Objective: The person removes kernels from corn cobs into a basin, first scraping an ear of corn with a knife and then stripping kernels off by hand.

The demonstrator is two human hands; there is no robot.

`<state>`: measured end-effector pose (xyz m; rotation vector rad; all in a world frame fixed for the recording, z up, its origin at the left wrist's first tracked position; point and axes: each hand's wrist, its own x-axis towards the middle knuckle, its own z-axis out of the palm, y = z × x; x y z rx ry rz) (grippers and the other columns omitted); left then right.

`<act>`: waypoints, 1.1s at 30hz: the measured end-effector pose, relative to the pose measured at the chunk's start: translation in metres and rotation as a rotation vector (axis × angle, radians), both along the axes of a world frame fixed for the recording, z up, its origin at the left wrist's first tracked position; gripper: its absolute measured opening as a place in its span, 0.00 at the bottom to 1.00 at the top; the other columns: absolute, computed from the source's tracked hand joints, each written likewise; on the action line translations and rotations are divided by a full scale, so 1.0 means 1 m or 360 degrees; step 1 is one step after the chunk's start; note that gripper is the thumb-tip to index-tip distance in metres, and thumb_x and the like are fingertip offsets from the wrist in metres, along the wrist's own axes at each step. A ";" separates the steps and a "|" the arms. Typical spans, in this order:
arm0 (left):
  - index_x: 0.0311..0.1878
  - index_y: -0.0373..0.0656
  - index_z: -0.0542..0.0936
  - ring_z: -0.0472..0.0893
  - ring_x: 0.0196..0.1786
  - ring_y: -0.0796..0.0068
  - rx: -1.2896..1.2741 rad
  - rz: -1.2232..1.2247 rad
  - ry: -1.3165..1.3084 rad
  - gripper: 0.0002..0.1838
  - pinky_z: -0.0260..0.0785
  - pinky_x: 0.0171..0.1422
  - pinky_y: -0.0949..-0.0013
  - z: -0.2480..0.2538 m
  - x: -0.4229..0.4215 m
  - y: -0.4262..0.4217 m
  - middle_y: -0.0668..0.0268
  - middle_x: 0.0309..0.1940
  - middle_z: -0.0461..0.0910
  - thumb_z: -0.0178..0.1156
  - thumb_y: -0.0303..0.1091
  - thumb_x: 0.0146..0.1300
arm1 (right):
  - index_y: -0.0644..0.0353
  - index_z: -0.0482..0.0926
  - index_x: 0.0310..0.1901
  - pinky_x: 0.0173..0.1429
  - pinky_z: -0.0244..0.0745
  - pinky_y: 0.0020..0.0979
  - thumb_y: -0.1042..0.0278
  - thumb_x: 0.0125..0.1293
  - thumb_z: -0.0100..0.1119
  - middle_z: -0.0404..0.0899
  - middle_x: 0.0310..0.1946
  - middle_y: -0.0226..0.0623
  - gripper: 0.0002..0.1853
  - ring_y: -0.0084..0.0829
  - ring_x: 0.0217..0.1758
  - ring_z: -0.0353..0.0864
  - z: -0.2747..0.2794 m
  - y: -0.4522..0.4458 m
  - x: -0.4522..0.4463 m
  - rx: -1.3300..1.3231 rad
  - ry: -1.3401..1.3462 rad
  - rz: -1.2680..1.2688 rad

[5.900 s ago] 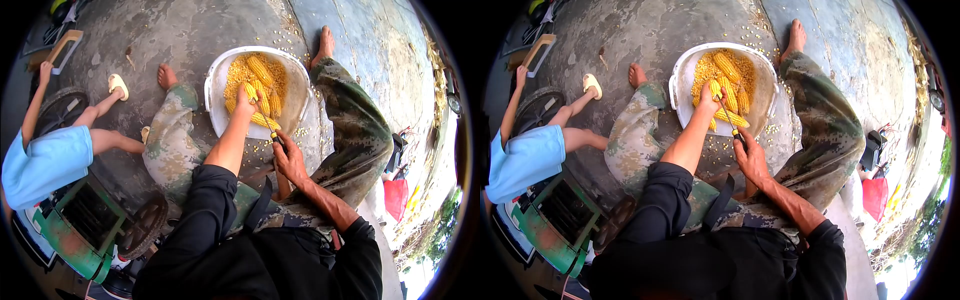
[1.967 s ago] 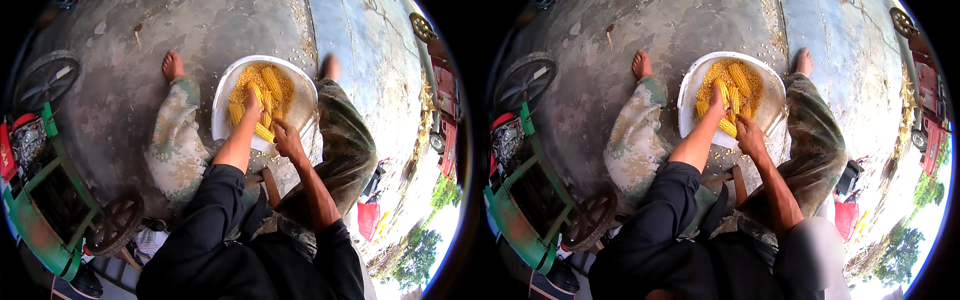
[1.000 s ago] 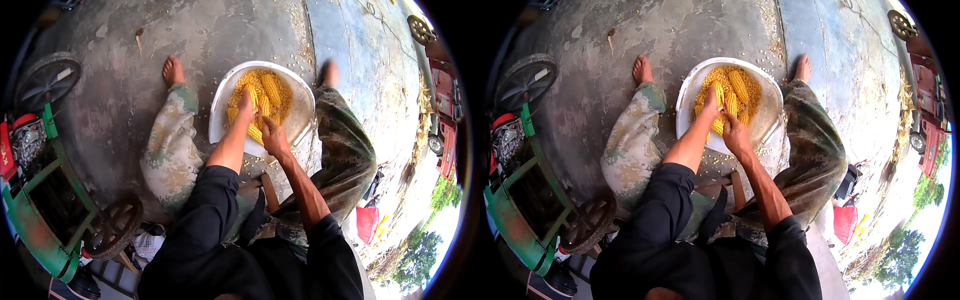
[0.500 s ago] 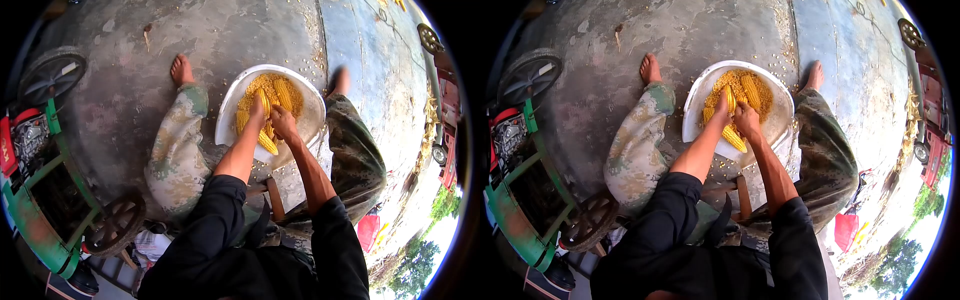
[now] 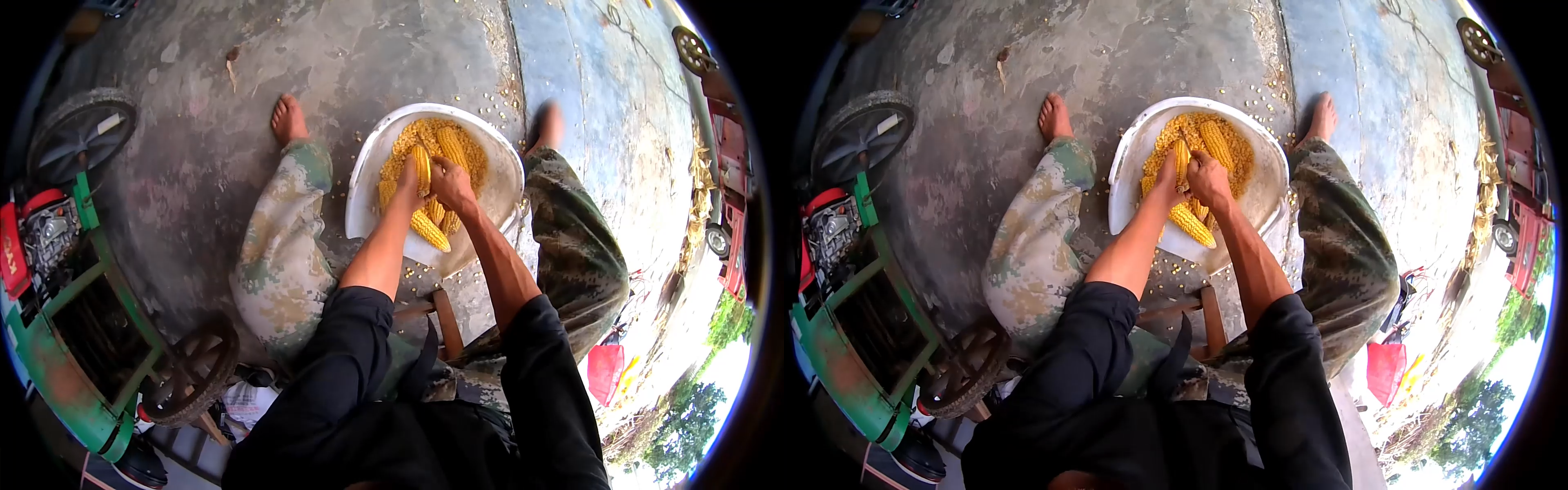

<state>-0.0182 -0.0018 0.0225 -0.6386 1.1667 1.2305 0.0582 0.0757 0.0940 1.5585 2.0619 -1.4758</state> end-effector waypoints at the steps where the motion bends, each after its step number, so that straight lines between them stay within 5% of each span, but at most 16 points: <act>1: 0.55 0.58 0.76 0.79 0.39 0.69 0.0252 0.0105 -0.0144 0.30 0.77 0.43 0.58 -0.022 0.002 -0.004 0.65 0.46 0.79 0.39 0.70 0.71 | 0.60 0.76 0.63 0.27 0.77 0.36 0.60 0.72 0.45 0.82 0.27 0.46 0.23 0.34 0.19 0.80 0.008 0.005 -0.001 -0.0144 -0.0027 -0.0025; 2: 0.55 0.58 0.76 0.79 0.39 0.69 0.0265 0.0100 -0.0144 0.30 0.77 0.43 0.58 -0.043 0.006 -0.007 0.65 0.46 0.79 0.39 0.70 0.71 | 0.60 0.76 0.63 0.27 0.77 0.36 0.60 0.72 0.45 0.82 0.27 0.46 0.23 0.34 0.19 0.80 0.013 0.008 0.002 -0.0131 -0.0026 -0.0029; 3: 0.53 0.53 0.77 0.79 0.37 0.69 0.0265 0.0206 -0.0264 0.29 0.78 0.39 0.61 -0.045 0.005 -0.011 0.64 0.43 0.79 0.42 0.67 0.71 | 0.61 0.77 0.61 0.41 0.77 0.43 0.58 0.72 0.45 0.82 0.34 0.55 0.23 0.46 0.33 0.82 0.017 0.010 0.013 -0.0024 -0.0002 -0.0005; 6: 0.50 0.47 0.77 0.80 0.29 0.71 0.0393 0.0315 -0.0228 0.28 0.78 0.29 0.71 -0.020 0.009 -0.024 0.62 0.34 0.80 0.46 0.64 0.71 | 0.63 0.74 0.62 0.55 0.77 0.50 0.58 0.72 0.47 0.82 0.41 0.66 0.23 0.61 0.48 0.83 0.028 0.011 0.052 0.0117 0.0046 0.0042; 9: 0.47 0.41 0.78 0.82 0.28 0.70 0.0544 0.0037 -0.0041 0.30 0.79 0.30 0.68 -0.001 0.010 -0.032 0.61 0.29 0.80 0.48 0.63 0.71 | 0.63 0.64 0.68 0.56 0.75 0.51 0.67 0.67 0.54 0.80 0.46 0.67 0.28 0.63 0.50 0.80 0.005 0.009 0.086 0.0557 0.0272 0.0183; 16: 0.52 0.38 0.78 0.84 0.32 0.68 0.0639 -0.0329 0.0205 0.33 0.82 0.38 0.64 0.096 -0.001 -0.030 0.58 0.34 0.82 0.49 0.64 0.71 | 0.66 0.70 0.62 0.55 0.73 0.54 0.70 0.61 0.59 0.78 0.44 0.63 0.26 0.63 0.47 0.77 -0.028 0.015 0.117 0.0916 -0.0024 -0.0009; 18: 0.54 0.37 0.77 0.85 0.33 0.68 0.0742 -0.0357 0.0215 0.33 0.83 0.39 0.64 0.119 -0.008 -0.021 0.58 0.36 0.83 0.48 0.63 0.71 | 0.67 0.73 0.57 0.52 0.76 0.51 0.64 0.66 0.58 0.80 0.42 0.55 0.21 0.54 0.46 0.81 -0.023 0.034 0.105 0.0838 0.0025 -0.0070; 20: 0.56 0.38 0.76 0.85 0.35 0.67 0.0688 -0.0542 0.0214 0.33 0.83 0.41 0.63 0.147 -0.004 -0.024 0.58 0.36 0.83 0.48 0.63 0.72 | 0.68 0.76 0.51 0.47 0.78 0.45 0.55 0.72 0.56 0.82 0.41 0.47 0.20 0.41 0.46 0.83 0.051 0.032 0.085 -0.0854 0.0639 -0.0956; 21: 0.56 0.38 0.76 0.86 0.33 0.68 0.0760 -0.0604 0.0258 0.33 0.84 0.39 0.64 0.155 -0.012 -0.016 0.59 0.35 0.83 0.48 0.63 0.72 | 0.66 0.77 0.50 0.38 0.77 0.35 0.46 0.74 0.54 0.81 0.38 0.40 0.25 0.29 0.40 0.82 0.073 0.034 0.068 -0.0857 0.0931 -0.0893; 25: 0.52 0.38 0.75 0.84 0.27 0.71 0.0762 -0.1069 0.0427 0.31 0.83 0.33 0.68 0.216 -0.026 -0.011 0.61 0.31 0.81 0.49 0.63 0.73 | 0.64 0.78 0.51 0.31 0.70 0.23 0.45 0.73 0.56 0.77 0.30 0.32 0.25 0.22 0.27 0.76 0.158 0.039 0.049 -0.0905 0.1024 -0.0606; 28: 0.51 0.39 0.75 0.85 0.28 0.70 0.0885 -0.1121 0.0471 0.30 0.84 0.34 0.67 0.257 -0.024 -0.014 0.61 0.31 0.81 0.49 0.62 0.73 | 0.65 0.79 0.49 0.32 0.70 0.20 0.49 0.75 0.56 0.77 0.30 0.30 0.22 0.19 0.28 0.76 0.183 0.041 0.055 -0.0878 0.1038 -0.0227; 33: 0.49 0.40 0.76 0.84 0.29 0.73 0.0953 -0.0977 0.0509 0.24 0.82 0.32 0.69 0.282 -0.014 -0.008 0.63 0.31 0.81 0.50 0.56 0.75 | 0.64 0.79 0.48 0.31 0.68 0.20 0.52 0.76 0.55 0.75 0.28 0.27 0.20 0.17 0.26 0.73 0.194 0.040 0.055 -0.0949 0.1247 -0.0241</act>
